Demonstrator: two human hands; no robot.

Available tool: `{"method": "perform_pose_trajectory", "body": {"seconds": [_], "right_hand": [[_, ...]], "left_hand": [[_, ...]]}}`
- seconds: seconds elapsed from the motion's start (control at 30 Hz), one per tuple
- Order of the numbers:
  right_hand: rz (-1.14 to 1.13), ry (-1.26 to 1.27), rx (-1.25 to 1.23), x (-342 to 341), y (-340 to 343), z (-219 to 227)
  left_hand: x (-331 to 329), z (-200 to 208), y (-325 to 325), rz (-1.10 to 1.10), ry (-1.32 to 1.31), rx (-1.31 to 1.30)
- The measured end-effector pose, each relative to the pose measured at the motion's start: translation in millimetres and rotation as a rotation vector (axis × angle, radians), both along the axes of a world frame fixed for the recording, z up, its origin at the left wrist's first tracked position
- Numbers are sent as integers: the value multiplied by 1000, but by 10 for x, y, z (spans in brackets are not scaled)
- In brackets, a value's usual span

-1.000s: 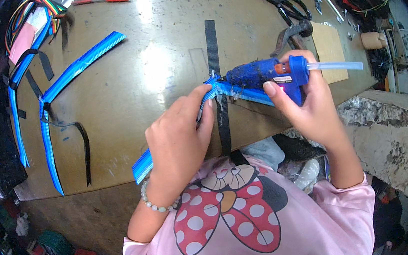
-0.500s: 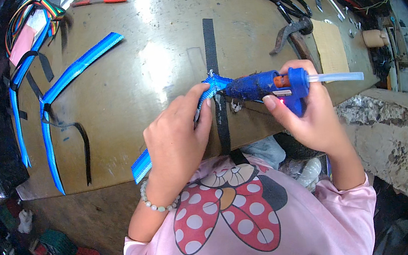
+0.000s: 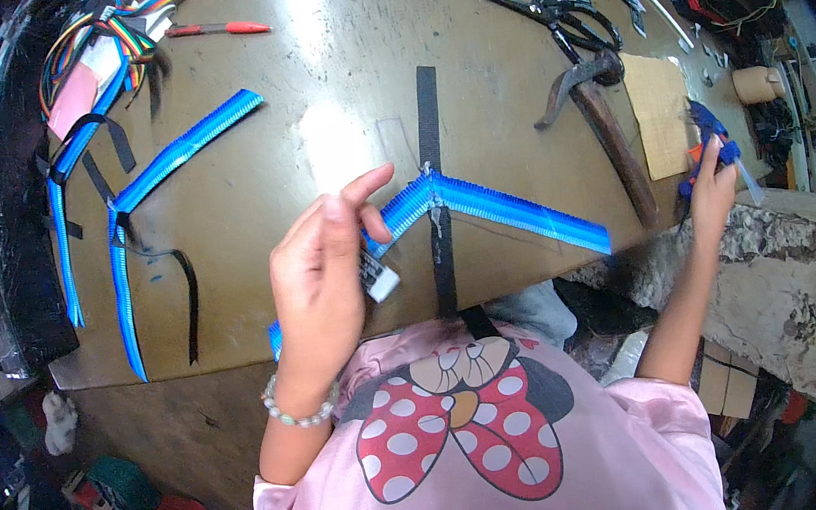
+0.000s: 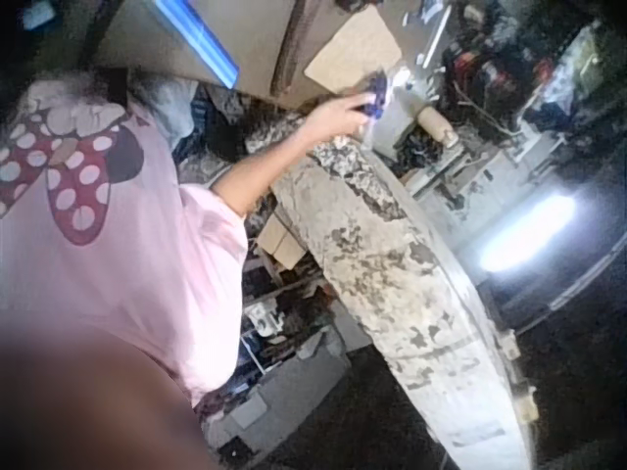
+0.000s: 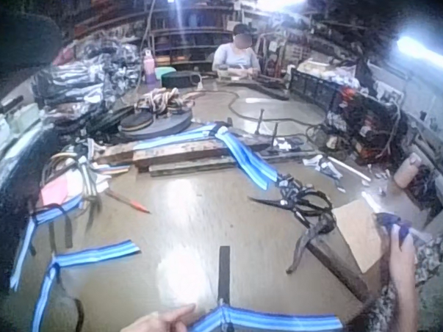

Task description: The person assembles a strap assembly by applying hot glue to blue and black webbing pieces and attaching white plastic buckles. They repeatedly position the webbing, apply glue with a hot glue gun, press the buckles into place, and use a hammer to tap the buckles securely. The process is repeated for multiple buckle attachments along the webbing.

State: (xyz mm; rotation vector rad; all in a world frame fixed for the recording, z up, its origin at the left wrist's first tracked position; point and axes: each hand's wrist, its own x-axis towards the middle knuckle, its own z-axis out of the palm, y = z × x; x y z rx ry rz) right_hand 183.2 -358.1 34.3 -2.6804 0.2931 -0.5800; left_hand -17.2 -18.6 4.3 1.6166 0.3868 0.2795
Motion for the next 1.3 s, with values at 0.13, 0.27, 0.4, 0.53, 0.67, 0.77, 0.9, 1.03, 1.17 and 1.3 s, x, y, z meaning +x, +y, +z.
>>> {"method": "perform_pose_trajectory", "body": {"seconds": [0.13, 0.27, 0.4, 0.53, 0.67, 0.77, 0.9, 1.03, 1.17, 1.3], "right_hand": [[37, 440, 8, -618, 346, 307], [947, 908, 1082, -1293, 1419, 156], [876, 1008, 1437, -1342, 1826, -47], [1015, 1127, 1407, -1081, 1700, -31], [1014, 1154, 1333, -963, 1674, 2], [941, 1170, 1302, -966, 1706, -31], [932, 1144, 1497, -989, 1687, -92], [827, 980, 1453, -1009, 1670, -108], [756, 756, 1490, -1084, 1759, -57], [846, 781, 1508, -1261, 1901, -6]], "left_hand": [[30, 120, -62, 3, -45, -514], [126, 120, -269, 47, -76, -439], [39, 73, -259, 150, -88, -479], [-63, 13, -70, 79, -177, -695], [-137, 3, -115, -15, -23, -390], [-136, 16, -122, -40, 12, -323], [-119, 8, -92, -42, -4, -288], [-135, -2, -41, -70, 69, -729], [-79, -41, -152, -41, -211, -1049], [-65, 8, -290, 17, -178, -886]]}}
